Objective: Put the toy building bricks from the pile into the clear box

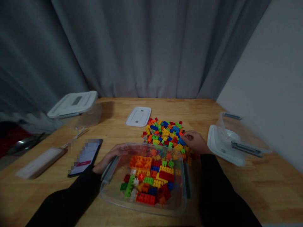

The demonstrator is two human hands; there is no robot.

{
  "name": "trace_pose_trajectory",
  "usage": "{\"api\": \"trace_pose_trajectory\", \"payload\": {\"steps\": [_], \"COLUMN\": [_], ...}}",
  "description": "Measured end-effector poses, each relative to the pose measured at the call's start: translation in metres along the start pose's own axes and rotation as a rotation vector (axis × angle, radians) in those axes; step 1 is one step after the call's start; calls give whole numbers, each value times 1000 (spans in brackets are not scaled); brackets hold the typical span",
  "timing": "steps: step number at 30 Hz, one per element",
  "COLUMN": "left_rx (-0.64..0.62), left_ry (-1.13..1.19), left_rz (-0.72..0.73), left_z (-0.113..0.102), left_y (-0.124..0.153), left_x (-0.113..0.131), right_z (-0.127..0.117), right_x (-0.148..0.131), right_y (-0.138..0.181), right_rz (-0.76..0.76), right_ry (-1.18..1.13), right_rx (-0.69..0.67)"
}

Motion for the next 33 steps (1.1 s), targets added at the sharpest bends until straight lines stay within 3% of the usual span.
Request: {"api": "trace_pose_trajectory", "payload": {"steps": [15,20,33], "left_rx": [31,15,27], "left_ry": [-8,5,32], "left_rz": [-13,0,-20], "left_z": [1,4,2], "left_y": [0,-1,0], "left_x": [1,3,-1], "right_z": [-7,2,17], "right_x": [7,4,-50], "right_y": [2,3,9], "right_rz": [144,188,94], "right_ry": [-408,-554,-915], "right_rx": [102,53,-30]}}
Point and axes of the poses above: each hand's wrist, its own y-axis away from the middle knuckle, its own z-axis out of the palm, x = y × z, the point moved 9 cm from there along -y, towards the middle knuckle, and after that the axes turned 1 degree about -x, right-handed, at the moved point
